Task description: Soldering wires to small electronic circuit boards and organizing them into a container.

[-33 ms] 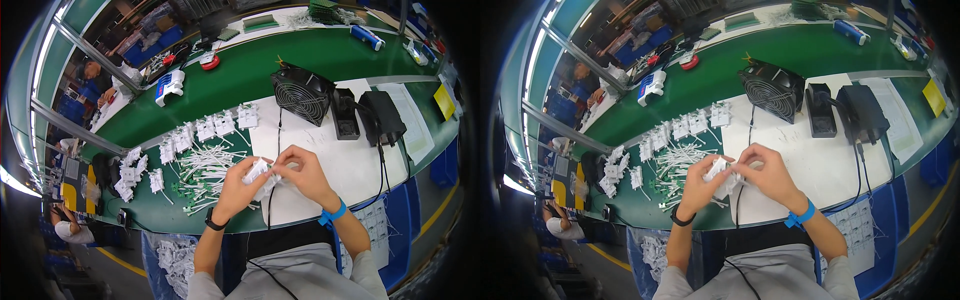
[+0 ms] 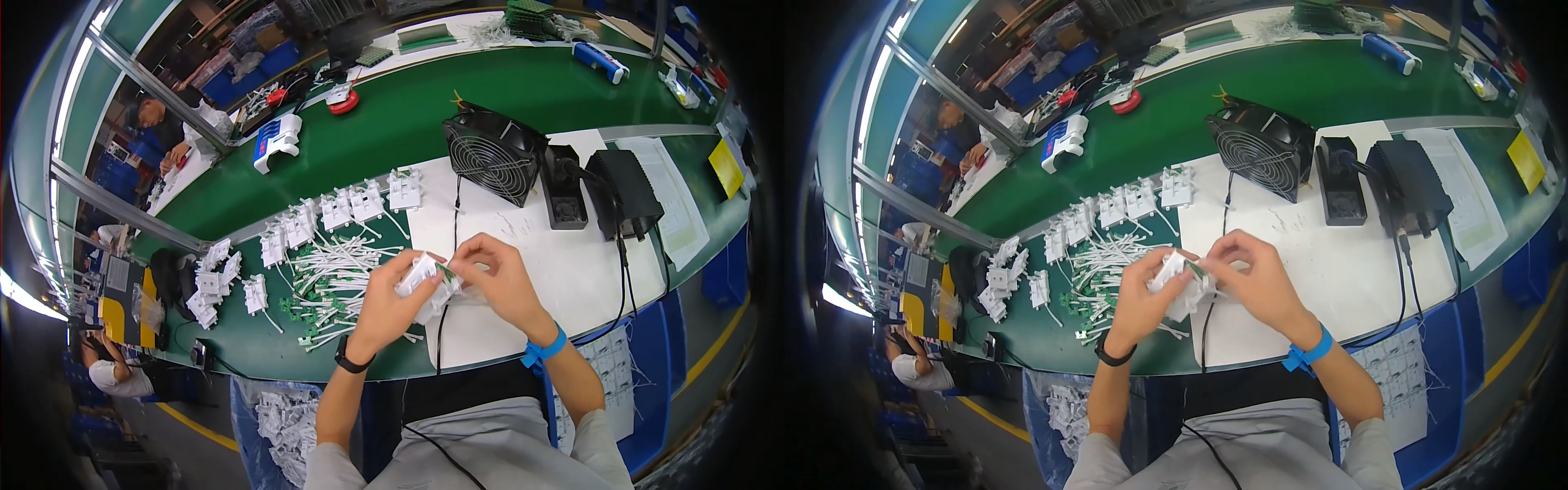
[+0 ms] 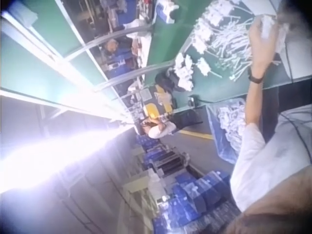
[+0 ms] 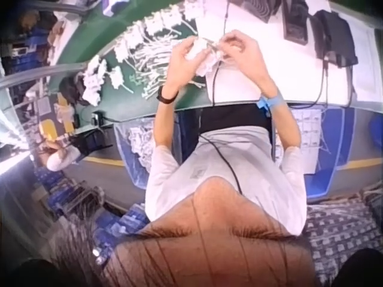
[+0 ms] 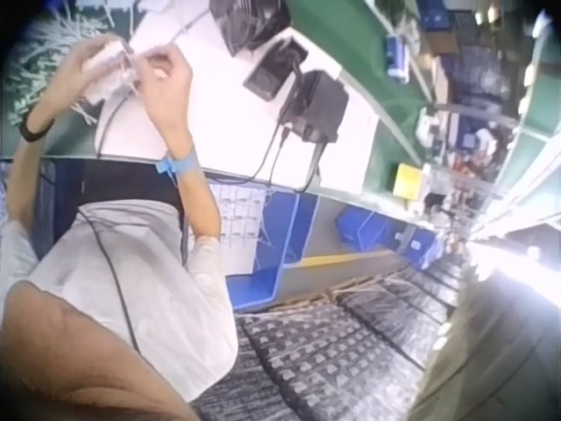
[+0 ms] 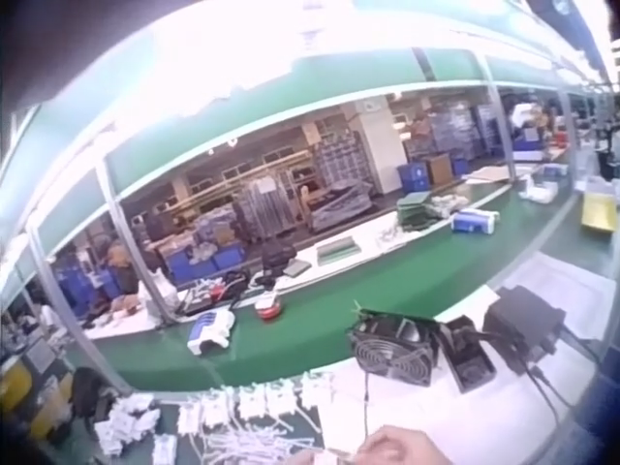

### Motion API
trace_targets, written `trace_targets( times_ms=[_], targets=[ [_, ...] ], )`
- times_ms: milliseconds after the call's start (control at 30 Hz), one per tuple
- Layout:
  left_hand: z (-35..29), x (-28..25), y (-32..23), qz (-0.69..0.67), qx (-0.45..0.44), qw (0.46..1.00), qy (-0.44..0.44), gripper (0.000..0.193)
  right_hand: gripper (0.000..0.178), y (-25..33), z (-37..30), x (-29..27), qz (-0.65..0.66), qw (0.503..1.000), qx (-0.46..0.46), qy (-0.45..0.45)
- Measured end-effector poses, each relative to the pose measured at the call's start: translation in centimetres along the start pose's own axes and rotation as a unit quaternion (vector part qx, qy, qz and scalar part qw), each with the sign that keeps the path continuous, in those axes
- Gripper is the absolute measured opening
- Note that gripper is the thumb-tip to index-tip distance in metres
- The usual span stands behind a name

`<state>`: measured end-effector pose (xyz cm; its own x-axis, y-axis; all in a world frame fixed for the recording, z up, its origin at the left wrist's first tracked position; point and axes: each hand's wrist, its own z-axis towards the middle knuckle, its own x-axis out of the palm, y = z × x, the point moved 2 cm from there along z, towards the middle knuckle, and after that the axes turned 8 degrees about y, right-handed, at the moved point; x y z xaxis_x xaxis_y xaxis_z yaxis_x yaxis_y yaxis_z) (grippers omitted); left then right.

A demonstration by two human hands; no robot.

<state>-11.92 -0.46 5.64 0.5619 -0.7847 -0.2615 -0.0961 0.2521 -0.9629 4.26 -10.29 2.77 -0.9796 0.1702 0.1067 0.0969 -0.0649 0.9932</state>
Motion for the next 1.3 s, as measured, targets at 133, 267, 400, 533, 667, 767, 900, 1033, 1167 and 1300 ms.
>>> trace_targets(
  times_ms=[133, 267, 400, 533, 667, 767, 900, 1033, 1167, 1300],
  targets=[
    [2.3, -0.4, 0.0, 0.150, 0.048, 0.979, -0.126, 0.019, 0.026, 1.7, -0.5, -1.2, 0.092, 0.995, 0.025, -0.041],
    [4.5, 0.6, 0.4, 0.149, 0.043, 0.976, -0.154, 0.016, 0.032, 1.9, -1.9, -1.0, 0.032, 0.999, 0.029, -0.004],
    [5.9, 3.5, 0.7, 0.033, 0.068, 0.979, -0.189, 0.015, 0.034, 1.9, -2.4, 0.4, -0.008, 0.996, -0.051, -0.076],
    [6.8, 5.3, 1.1, -0.068, 0.051, 0.980, -0.183, 0.015, 0.035, 0.8, -2.7, 0.5, 0.039, 0.987, -0.077, -0.137],
    [7.6, 7.5, 0.5, -0.148, 0.052, 0.973, -0.167, 0.015, 0.034, -1.0, -2.7, 0.3, -0.046, 0.970, -0.148, -0.185],
    [7.9, 8.3, 1.1, -0.171, 0.005, 0.979, -0.107, 0.012, 0.032, -1.2, -3.0, -0.6, -0.033, 0.975, -0.129, -0.178],
    [8.6, 7.7, 2.2, -0.149, -0.001, 0.988, -0.051, 0.012, 0.022, -1.2, -4.0, -4.3, -0.024, 0.988, -0.017, -0.153],
    [8.7, 7.3, 3.3, -0.133, -0.002, 0.991, -0.031, 0.020, 0.028, -0.8, -4.1, -11.0, 0.032, 0.916, -0.122, -0.380],
    [8.7, 8.1, 4.6, -0.128, -0.039, 0.991, 0.001, 0.034, 0.038, 1.0, -1.6, -12.9, 0.011, 0.904, -0.157, -0.398],
    [9.1, 9.1, 4.9, -0.102, -0.052, 0.992, 0.043, 0.037, 0.029, 0.9, 0.1, -15.8, -0.226, 0.877, -0.090, -0.413]
  ],
)
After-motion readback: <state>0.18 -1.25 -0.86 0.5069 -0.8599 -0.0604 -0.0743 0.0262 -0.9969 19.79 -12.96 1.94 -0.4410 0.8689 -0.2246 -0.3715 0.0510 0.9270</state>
